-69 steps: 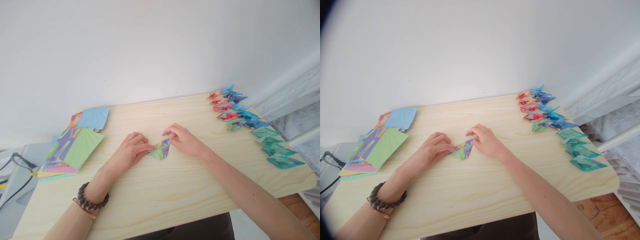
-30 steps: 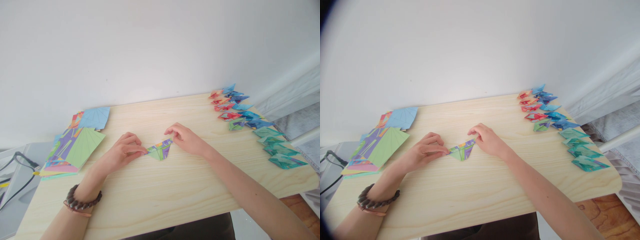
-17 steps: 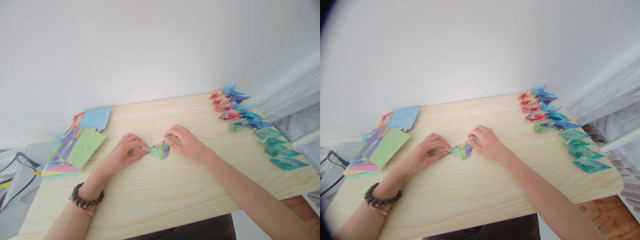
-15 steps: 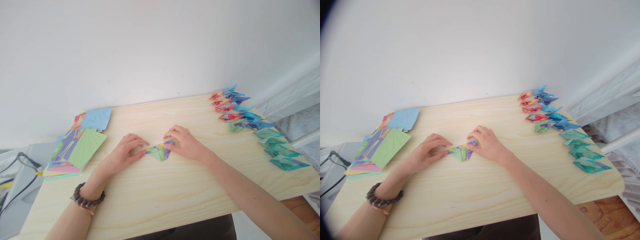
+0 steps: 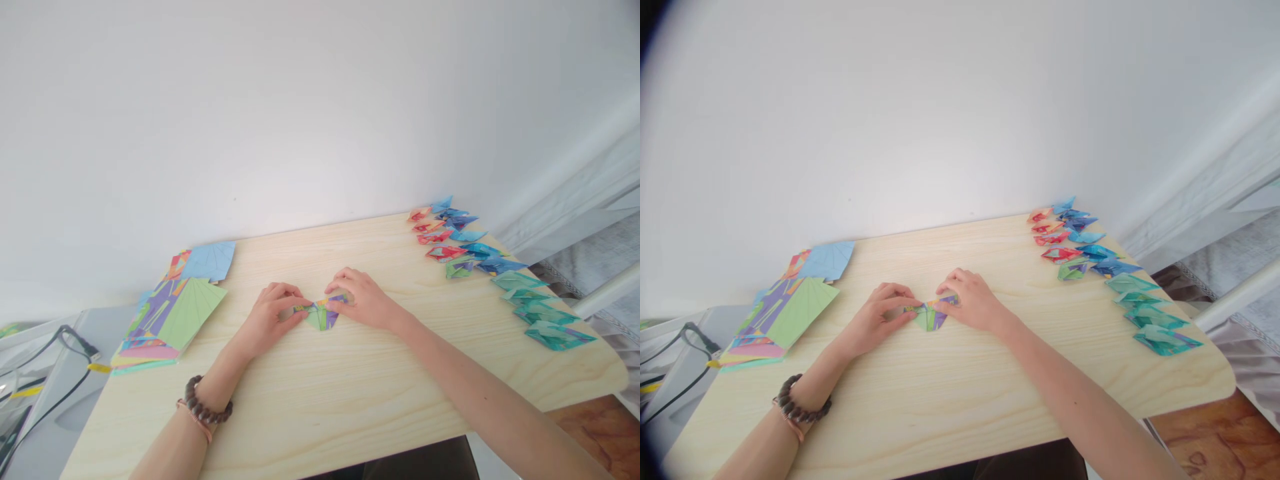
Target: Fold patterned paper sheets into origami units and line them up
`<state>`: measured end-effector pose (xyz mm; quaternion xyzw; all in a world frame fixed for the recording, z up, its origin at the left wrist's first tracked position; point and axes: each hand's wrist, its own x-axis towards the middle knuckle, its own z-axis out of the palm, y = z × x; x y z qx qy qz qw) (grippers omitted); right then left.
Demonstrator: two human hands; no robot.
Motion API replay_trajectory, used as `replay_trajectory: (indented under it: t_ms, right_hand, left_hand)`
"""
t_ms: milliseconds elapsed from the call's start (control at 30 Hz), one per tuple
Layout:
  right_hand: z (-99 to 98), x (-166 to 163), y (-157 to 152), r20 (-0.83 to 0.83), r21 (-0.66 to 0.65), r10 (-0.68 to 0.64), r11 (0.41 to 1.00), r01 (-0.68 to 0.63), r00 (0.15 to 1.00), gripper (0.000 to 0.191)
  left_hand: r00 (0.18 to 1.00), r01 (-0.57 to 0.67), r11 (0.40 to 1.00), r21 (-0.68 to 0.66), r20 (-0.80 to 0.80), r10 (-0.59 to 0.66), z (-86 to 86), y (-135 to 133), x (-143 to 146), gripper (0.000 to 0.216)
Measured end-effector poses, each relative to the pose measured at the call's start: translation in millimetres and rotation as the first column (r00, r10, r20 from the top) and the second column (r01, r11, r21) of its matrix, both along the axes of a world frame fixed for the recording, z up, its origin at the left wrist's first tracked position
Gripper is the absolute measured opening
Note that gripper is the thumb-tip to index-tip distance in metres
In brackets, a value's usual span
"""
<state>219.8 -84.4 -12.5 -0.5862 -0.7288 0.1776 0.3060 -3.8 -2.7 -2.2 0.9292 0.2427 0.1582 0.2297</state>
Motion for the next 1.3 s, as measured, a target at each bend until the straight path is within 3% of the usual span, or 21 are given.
replay_trajectory:
  t_ms: [200, 500, 700, 1000, 1300]
  right_hand:
    - [-6.0, -2.2, 0.7, 0.035, 0.048, -0.03, 0.998, 0.029, 0.999, 0.021]
    - [-11.0, -4.4, 1.9, -0.013, 0.094, -0.053, 0.994, 0.054, 0.999, 0.015]
    - [-13.9, -4.3, 2.0, -0.049, 0.07, -0.069, 0.995, 0.072, 0.996, 0.01]
    - [-12.9, -2.4, -1.1, -0.05, 0.044, -0.049, 0.998, 0.051, 0.998, 0.017]
    - [-9.2, -2.7, -6.8, 0.0, 0.003, -0.021, 1.0, 0.021, 1.0, 0.012]
  left_hand:
    - [0.997, -0.065, 0.998, 0.001, 0.047, 0.065, -2.5, -1.0, 1.8, 0.021]
    - [0.993, -0.109, 0.989, 0.102, 0.058, 0.104, -12.3, -0.1, 5.6, 0.024]
    - [0.988, -0.147, 0.983, 0.108, 0.057, 0.141, -12.3, -4.3, 9.9, 0.023]
    - [0.995, -0.097, 0.992, 0.079, 0.034, 0.094, -8.7, -13.7, 14.0, 0.025]
    - [0.994, -0.101, 0.994, 0.03, 0.047, 0.099, -4.5, -16.0, 16.9, 0.02]
